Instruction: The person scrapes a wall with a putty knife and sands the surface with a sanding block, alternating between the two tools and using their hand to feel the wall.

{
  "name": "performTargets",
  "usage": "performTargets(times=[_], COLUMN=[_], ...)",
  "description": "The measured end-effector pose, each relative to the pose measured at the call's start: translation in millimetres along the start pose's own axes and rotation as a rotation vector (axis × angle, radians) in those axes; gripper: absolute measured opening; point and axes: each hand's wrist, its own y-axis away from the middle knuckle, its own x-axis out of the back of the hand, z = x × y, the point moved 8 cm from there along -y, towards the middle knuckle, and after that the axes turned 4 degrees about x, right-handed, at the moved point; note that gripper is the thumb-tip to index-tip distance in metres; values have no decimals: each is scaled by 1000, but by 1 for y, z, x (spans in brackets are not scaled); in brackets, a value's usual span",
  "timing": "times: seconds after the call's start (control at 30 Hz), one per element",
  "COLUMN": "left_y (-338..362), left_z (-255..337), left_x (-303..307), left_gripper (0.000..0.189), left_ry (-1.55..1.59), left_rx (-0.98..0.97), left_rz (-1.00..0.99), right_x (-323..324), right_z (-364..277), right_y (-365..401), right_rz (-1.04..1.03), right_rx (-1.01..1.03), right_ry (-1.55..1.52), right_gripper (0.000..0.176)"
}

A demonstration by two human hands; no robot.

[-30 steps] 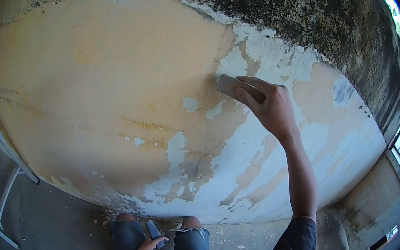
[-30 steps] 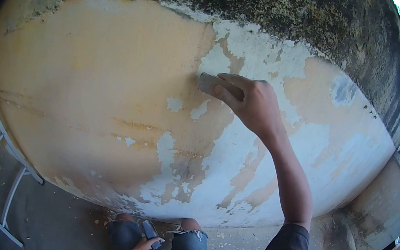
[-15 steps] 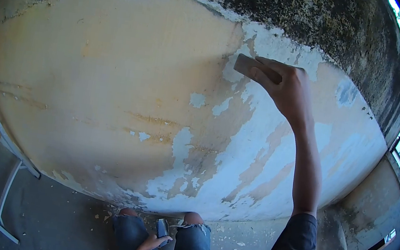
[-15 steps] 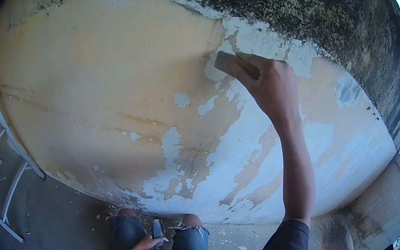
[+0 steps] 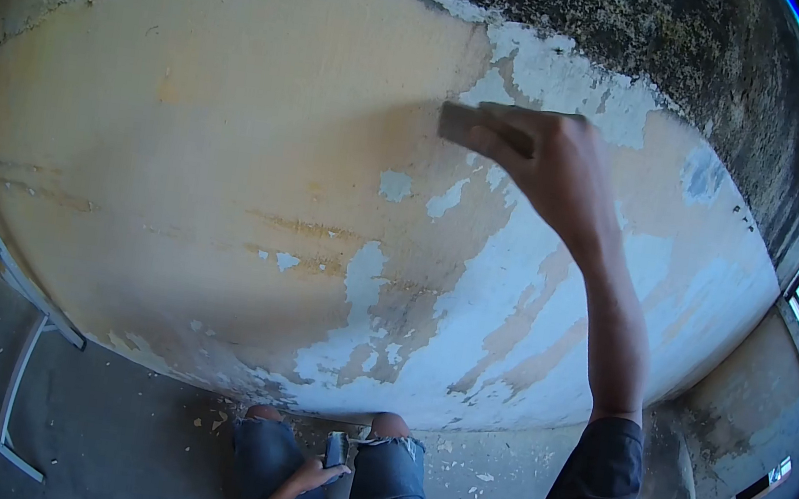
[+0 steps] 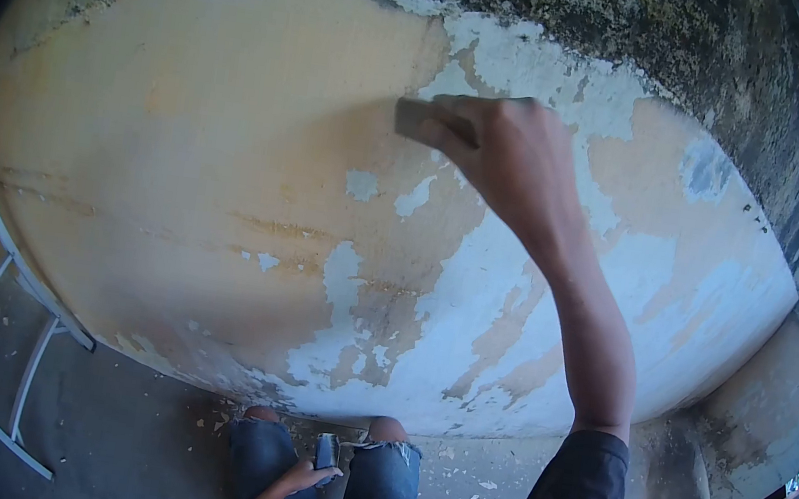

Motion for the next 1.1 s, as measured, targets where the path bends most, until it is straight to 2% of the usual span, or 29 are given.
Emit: performTargets(times=[0.07,0.17,0.2,0.23,0.3,0.33,0.37,0.43,0.47,0.5,0.57,0.63,0.7,0.73,0.8,0.87,0.93,1.03,1.07,1.1], left_y=[12,15,19,18,7,9,11,15,17,24,25,22,24,22,18,22,23,28,26,26], left_z=[8,27,26,17,14,13,13,22,30,33,29,33,29,26,20,23,36,30,30,30], left_x=[0,1,2,4,1,1,2,4,4,5,7,3,6,7,5,9,9,10,11,11], left_gripper=[45,42,41,41,38,38,38,38,39,39,39,39,40,40,37,39,41,41,41,42], left_ry=[77,117,88,83,57,66,103,142,123,101,78,68,90,87,-3,29,62,68,36,3], left_rx=[-23,-63,-86,-75,-44,-47,-53,-54,-99,-138,-122,-128,-60,-59,-17,-70,-124,-84,-78,-70], left_rz=[16,24,22,22,-15,-17,21,57,51,45,39,34,49,49,12,67,112,92,82,68], right_x=[18,-19,-22,-17,1,14,10,-7,-20,-22,-17,4,-14,-24,-24,-25,-32,-60,-52,-48], right_z=[13,-5,-23,-25,-18,-12,-12,-13,-15,-10,15,33,31,18,4,4,10,-21,-23,-10], right_y=[2,-6,-5,-2,-3,0,2,6,9,14,19,21,29,32,41,44,47,59,60,59], right_rz=[166,49,55,52,76,158,153,69,-89,-96,-32,198,198,207,279,342,385,96,150,223], right_rx=[28,119,226,216,56,23,36,23,50,43,-40,-100,-88,6,71,100,47,154,167,95], right_ry=[6,24,153,146,50,83,86,188,26,19,-105,-187,-81,-56,36,67,53,84,21,-38], right_gripper=[22,23,22,22,23,23,23,22,22,22,23,27,27,27,31,33,35,33,32,30])
